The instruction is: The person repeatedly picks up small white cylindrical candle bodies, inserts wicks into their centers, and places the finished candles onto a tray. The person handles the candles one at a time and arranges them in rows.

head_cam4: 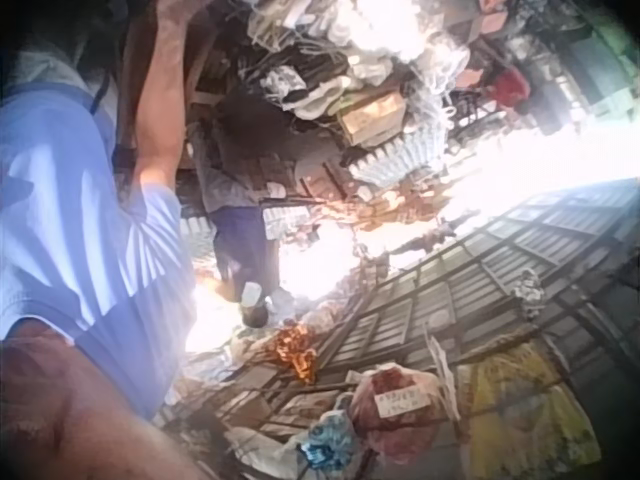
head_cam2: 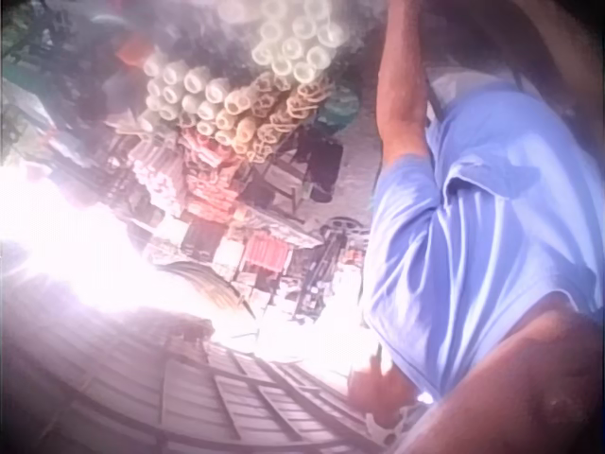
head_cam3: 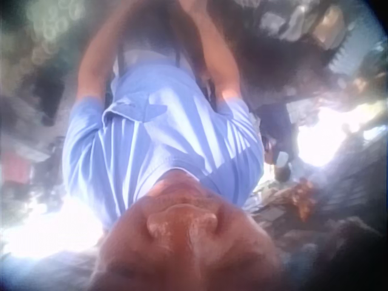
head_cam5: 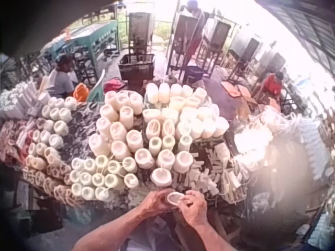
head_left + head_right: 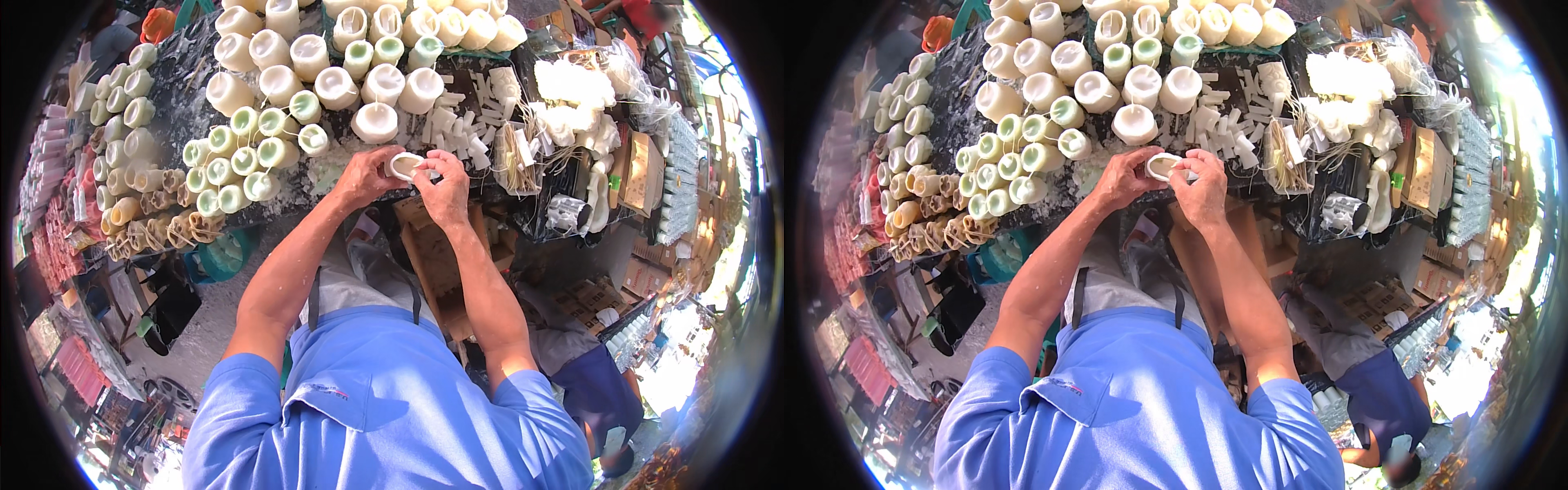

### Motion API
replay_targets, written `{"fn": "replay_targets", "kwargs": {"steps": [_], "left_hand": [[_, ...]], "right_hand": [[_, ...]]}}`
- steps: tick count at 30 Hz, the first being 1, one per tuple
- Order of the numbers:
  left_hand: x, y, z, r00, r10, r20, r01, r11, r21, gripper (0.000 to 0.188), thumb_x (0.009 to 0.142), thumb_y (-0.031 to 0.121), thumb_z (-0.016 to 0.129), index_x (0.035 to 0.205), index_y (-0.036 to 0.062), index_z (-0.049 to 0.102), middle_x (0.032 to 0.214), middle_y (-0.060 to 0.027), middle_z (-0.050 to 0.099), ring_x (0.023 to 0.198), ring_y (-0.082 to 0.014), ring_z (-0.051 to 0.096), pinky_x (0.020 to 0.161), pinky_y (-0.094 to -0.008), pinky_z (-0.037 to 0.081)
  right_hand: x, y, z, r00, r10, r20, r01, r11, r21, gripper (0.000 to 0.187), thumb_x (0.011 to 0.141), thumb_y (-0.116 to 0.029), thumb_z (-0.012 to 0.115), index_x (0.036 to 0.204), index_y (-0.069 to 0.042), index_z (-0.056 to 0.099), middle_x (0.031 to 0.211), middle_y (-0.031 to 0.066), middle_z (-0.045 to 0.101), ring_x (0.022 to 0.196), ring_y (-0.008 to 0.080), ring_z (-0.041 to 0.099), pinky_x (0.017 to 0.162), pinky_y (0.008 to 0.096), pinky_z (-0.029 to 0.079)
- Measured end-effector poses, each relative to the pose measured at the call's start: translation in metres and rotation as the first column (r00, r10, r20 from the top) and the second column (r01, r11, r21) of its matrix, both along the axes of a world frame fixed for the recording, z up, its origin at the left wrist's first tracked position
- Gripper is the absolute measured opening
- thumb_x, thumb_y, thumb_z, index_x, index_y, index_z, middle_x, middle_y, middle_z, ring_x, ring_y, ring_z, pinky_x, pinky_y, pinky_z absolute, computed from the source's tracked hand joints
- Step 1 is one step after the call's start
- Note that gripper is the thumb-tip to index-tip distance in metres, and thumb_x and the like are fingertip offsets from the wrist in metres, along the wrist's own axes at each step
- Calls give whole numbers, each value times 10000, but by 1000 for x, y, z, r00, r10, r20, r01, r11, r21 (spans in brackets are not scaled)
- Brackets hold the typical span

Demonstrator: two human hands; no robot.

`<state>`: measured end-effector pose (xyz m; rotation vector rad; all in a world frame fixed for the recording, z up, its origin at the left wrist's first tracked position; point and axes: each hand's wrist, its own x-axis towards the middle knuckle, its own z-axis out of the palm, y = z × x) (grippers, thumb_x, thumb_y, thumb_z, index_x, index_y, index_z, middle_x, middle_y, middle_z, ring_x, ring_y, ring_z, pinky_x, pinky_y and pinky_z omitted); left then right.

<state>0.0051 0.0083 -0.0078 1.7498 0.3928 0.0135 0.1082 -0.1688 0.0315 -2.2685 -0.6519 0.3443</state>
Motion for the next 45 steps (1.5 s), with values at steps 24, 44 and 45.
{"fn": "replay_targets", "kwargs": {"steps": [24,44,45], "left_hand": [[-1,1,11,998,-11,-62,9,1000,-28,659,765,87,968,1370,31,714,1107,-92,807,923,-149,741,881,-338,601],[-1,-1,8,1000,10,-16,-11,999,-52,661,771,68,951,1386,54,710,1007,-28,779,801,-92,653,790,-305,575],[-1,-1,8,1000,10,-10,-11,998,-66,665,771,69,950,1390,53,707,1008,-30,780,802,-93,655,794,-308,577]], "right_hand": [[17,-65,-53,974,1,225,44,980,-194,324,892,-95,830,1186,6,740,1150,192,736,982,378,739,880,456,587],[37,-42,-29,982,-116,-151,135,984,120,201,1002,-91,702,1164,27,717,1038,103,752,856,180,702,816,345,576],[37,-40,-26,992,-86,-92,95,990,100,203,992,-83,712,1166,21,719,1060,111,746,862,192,706,815,347,577]]}}
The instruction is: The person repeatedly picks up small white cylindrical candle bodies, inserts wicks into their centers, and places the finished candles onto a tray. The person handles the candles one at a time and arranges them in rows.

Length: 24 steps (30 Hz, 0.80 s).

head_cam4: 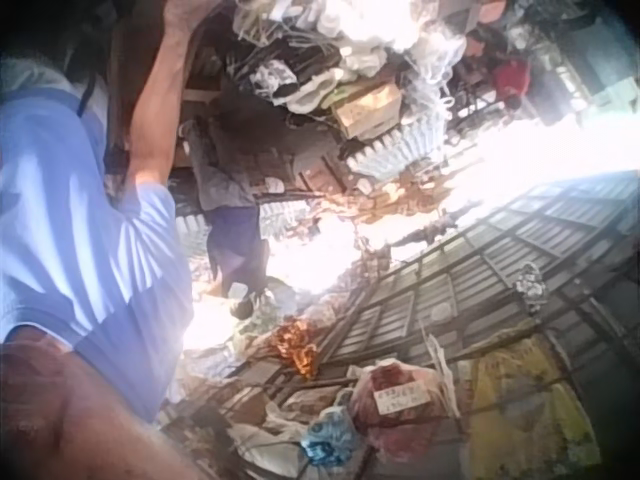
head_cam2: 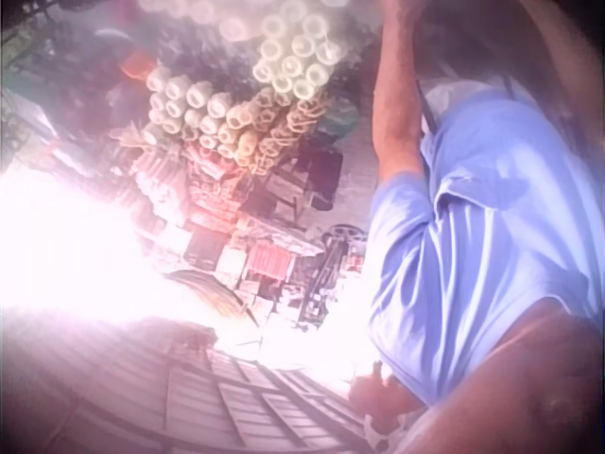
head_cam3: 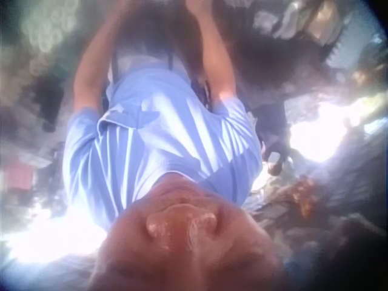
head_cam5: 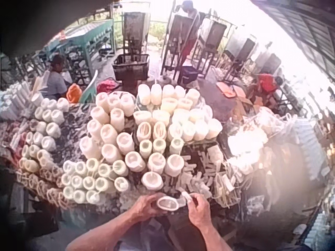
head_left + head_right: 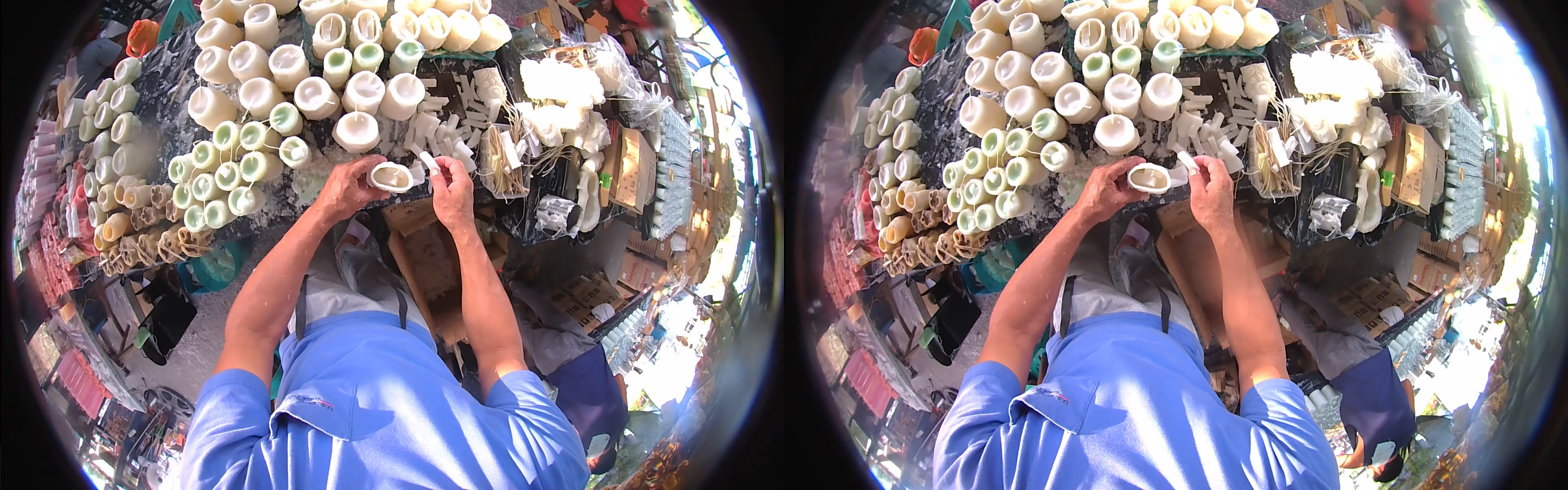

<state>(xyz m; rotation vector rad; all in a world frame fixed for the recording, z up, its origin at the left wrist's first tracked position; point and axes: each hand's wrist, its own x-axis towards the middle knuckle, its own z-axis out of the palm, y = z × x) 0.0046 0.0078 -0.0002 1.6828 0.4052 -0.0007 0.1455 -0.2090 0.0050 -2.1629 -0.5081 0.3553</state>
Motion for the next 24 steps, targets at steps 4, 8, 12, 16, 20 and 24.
{"fn": "replay_targets", "kwargs": {"steps": [4,8,12,16,20,24], "left_hand": [[-2,1,-2,1000,-17,6,17,999,42,676,769,77,953,1396,46,702,1009,-45,781,811,-105,672,801,-316,581],[-5,1,-3,1000,-12,-12,13,998,65,664,768,104,962,1378,49,705,1044,-83,790,849,-144,713,815,-334,592],[-2,-2,-5,999,19,43,-19,1000,-4,662,768,147,971,1368,65,704,1103,-144,801,915,-219,771,850,-375,615],[-5,1,-3,1000,-3,22,2,999,49,647,782,115,955,1375,56,703,1081,-108,801,888,-168,742,839,-353,604],[-6,1,-3,999,0,38,-3,997,76,646,782,100,949,1376,50,701,1081,-98,804,879,-151,735,838,-349,601],[-4,0,-3,997,-5,73,-1,997,72,632,784,144,950,1357,49,702,1124,-160,807,1009,-264,796,890,-398,620]], "right_hand": [[1,11,13,948,151,281,-129,987,-97,254,924,-53,770,1173,-4,744,1113,136,718,946,303,714,874,395,580],[-20,11,41,861,324,391,-310,945,-101,282,867,-122,835,1139,-60,793,1195,129,688,1143,350,652,1010,465,521],[-36,19,48,726,526,443,-457,851,-260,335,815,-239,892,1110,-104,810,1308,119,631,1262,346,591,1069,502,444],[-39,22,42,732,525,434,-434,851,-296,364,784,-221,909,1118,-110,816,1384,136,611,1306,352,571,1088,501,432],[-41,24,37,769,484,417,-418,875,-244,342,777,-215,913,1095,-117,831,1430,143,595,1341,356,558,1111,505,425],[-43,26,35,770,503,392,-413,862,-293,338,777,-207,920,1096,-128,843,1467,141,585,1373,365,546,1135,512,414]]}}
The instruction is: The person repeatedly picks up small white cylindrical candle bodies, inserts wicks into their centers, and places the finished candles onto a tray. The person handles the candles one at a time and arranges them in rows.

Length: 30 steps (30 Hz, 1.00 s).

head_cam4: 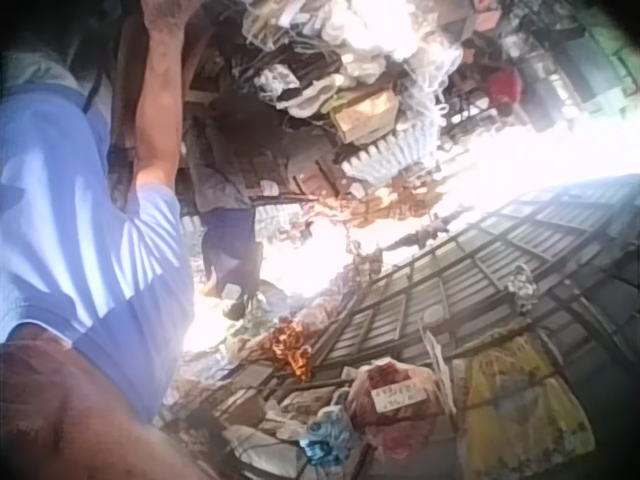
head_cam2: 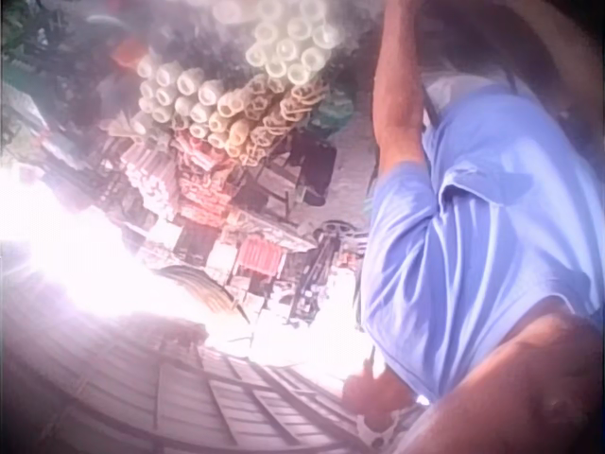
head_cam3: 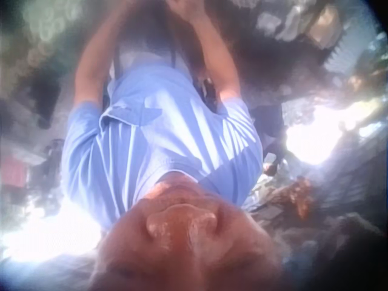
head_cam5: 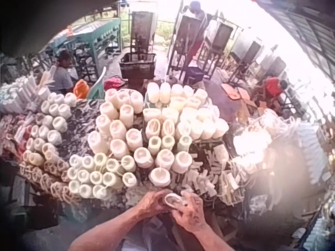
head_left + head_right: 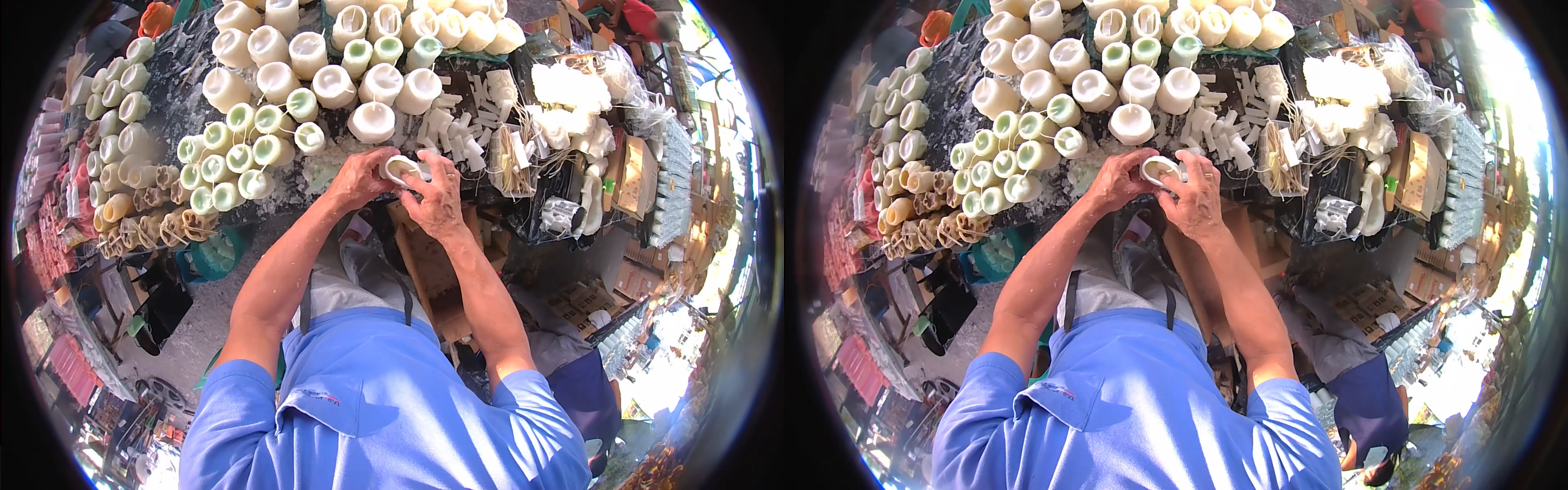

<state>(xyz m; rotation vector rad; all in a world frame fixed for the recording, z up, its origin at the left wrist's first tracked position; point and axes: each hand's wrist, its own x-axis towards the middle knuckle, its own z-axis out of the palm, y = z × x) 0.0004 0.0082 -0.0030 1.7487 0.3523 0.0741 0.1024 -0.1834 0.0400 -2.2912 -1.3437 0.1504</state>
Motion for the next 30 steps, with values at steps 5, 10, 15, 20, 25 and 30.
{"fn": "replay_targets", "kwargs": {"steps": [5,10,15,20,25,30], "left_hand": [[0,1,0,1000,15,9,-14,998,-56,635,784,157,962,1355,51,704,1137,-166,806,1028,-274,797,892,-402,622],[0,3,-4,1000,-4,-30,4,1000,2,676,793,124,963,1405,37,691,1185,-130,806,1031,-177,773,924,-361,615],[-1,1,-7,1000,-7,-2,7,1000,-7,647,815,116,938,1406,36,688,1224,-147,797,1090,-212,777,959,-375,610],[0,2,-5,998,-50,29,48,997,63,613,834,84,903,1406,35,685,1231,-157,792,1111,-248,780,975,-389,611],[-2,3,-5,1000,-20,23,19,999,39,616,838,97,902,1409,32,680,1204,-157,796,1088,-238,785,949,-382,615],[0,2,-5,999,-7,49,7,1000,6,620,836,103,911,1408,27,684,1175,-143,800,1000,-206,779,907,-371,617]], "right_hand": [[6,-1,-6,996,-2,-88,6,999,44,360,769,-188,928,1119,-138,855,1481,128,595,1388,362,539,1151,515,405],[6,-4,-9,993,-49,-103,53,998,31,385,778,-130,930,1154,-132,847,1483,129,609,1395,363,545,1163,495,429],[2,-3,-10,987,-34,-155,39,999,27,391,794,-205,924,1171,-139,843,1480,121,603,1416,361,524,1167,523,402],[-2,1,-11,986,-22,-164,22,1000,2,347,828,-227,904,1163,-153,849,1497,139,593,1420,376,518,1166,530,401],[-5,-3,-6,997,-35,-64,40,997,71,332,848,-279,893,1157,-167,851,1517,175,571,1425,383,518,1160,532,400],[-2,-4,-7,997,-25,-78,27,1000,16,362,837,-317,905,1161,-167,849,1549,181,546,1445,395,504,1200,542,356]]}}
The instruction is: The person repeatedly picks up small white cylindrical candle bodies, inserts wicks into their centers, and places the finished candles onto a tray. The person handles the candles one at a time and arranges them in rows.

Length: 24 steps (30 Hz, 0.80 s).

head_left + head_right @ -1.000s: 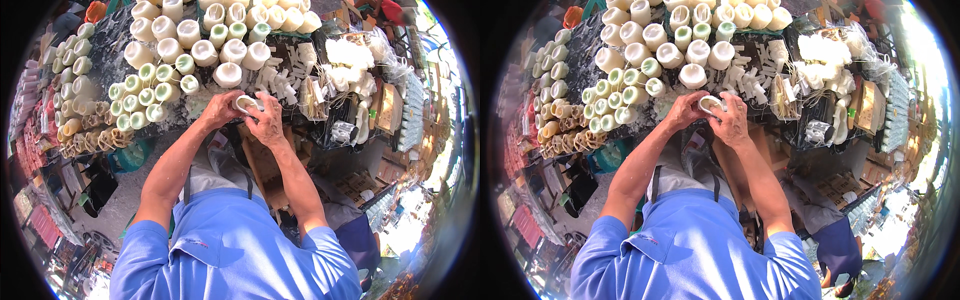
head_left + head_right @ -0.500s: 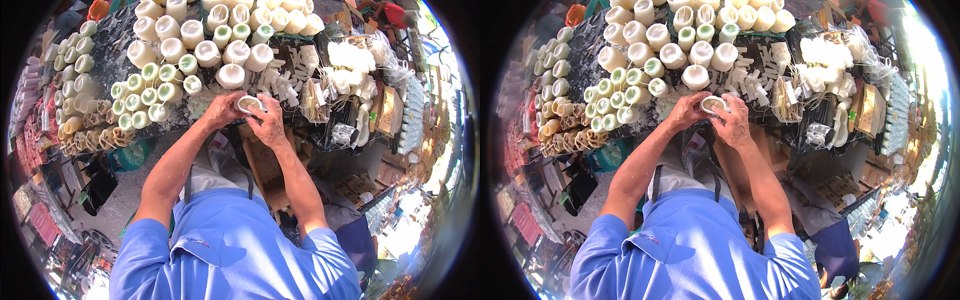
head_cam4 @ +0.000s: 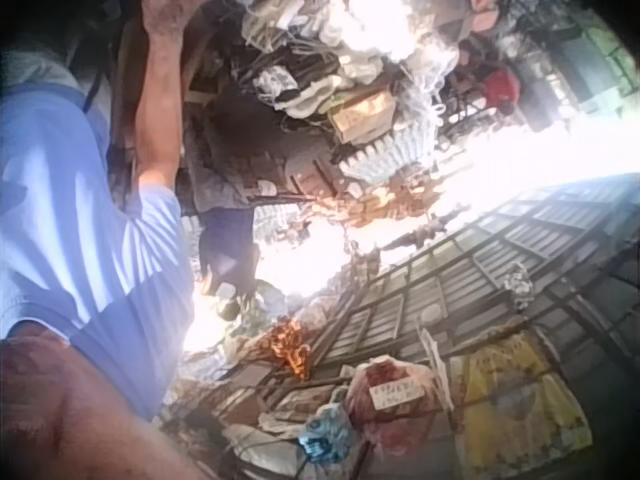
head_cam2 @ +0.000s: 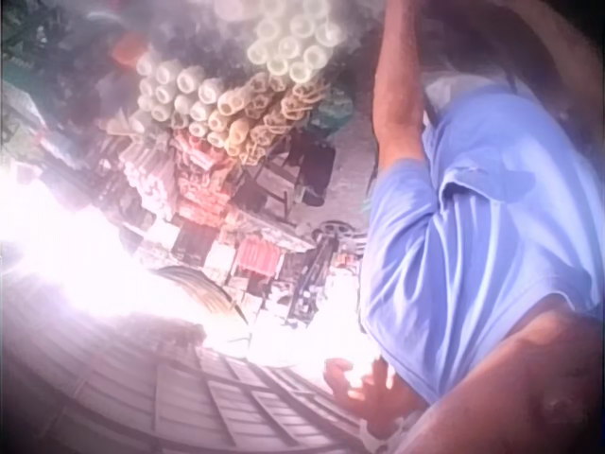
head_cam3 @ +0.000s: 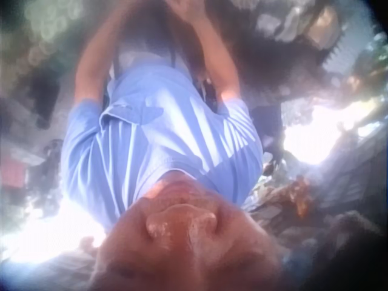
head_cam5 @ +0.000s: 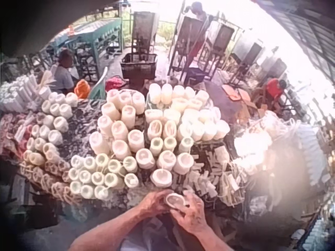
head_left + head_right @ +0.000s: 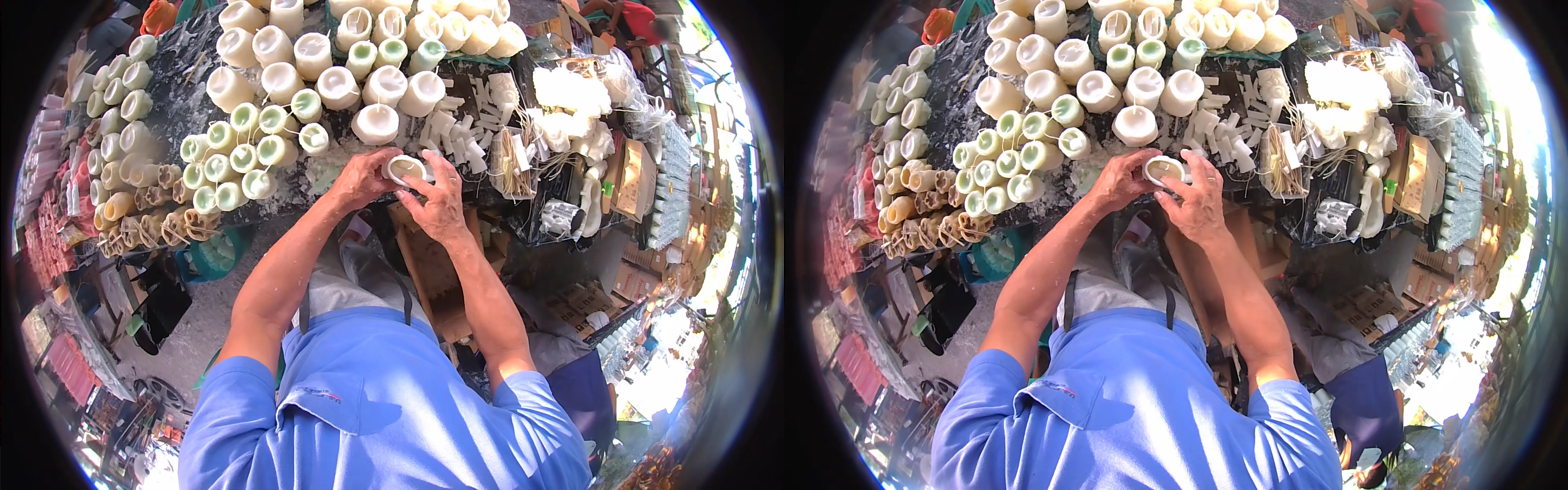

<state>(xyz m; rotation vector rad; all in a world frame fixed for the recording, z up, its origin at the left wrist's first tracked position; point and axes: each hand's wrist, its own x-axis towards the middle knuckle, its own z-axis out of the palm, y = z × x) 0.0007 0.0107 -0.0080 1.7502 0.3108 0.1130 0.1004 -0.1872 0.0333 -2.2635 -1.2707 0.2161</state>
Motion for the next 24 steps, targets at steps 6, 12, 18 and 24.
{"fn": "replay_targets", "kwargs": {"steps": [6,12,18,24], "left_hand": [[2,0,4,997,6,-77,-7,1000,-25,624,817,121,929,1388,30,694,1177,-146,798,986,-217,763,900,-374,615],[3,2,2,1000,8,-28,-9,999,-32,618,795,132,945,1359,40,710,1185,-160,791,1035,-260,778,917,-388,615],[0,1,-1,1000,2,-5,-2,1000,-23,656,789,128,959,1389,32,711,1200,-134,794,994,-180,770,913,-354,620],[1,1,-1,1000,-9,-19,9,1000,21,755,730,125,975,1427,52,693,1132,-128,792,923,-163,755,860,-342,619]], "right_hand": [[3,2,0,1000,13,-27,-14,999,-41,388,869,-393,880,1188,-175,850,1622,208,486,1501,411,445,1235,557,310],[5,1,-3,1000,10,-9,-10,997,-71,381,874,-367,881,1191,-157,849,1588,205,536,1475,400,483,1228,534,349],[14,-9,-11,994,22,-108,-6,989,147,407,808,-117,934,1193,-80,808,1457,156,665,1321,352,648,1102,453,527],[14,-4,-14,951,-116,-287,166,974,156,521,795,-103,919,1280,-70,732,1324,147,731,1252,371,675,1076,459,549]]}}
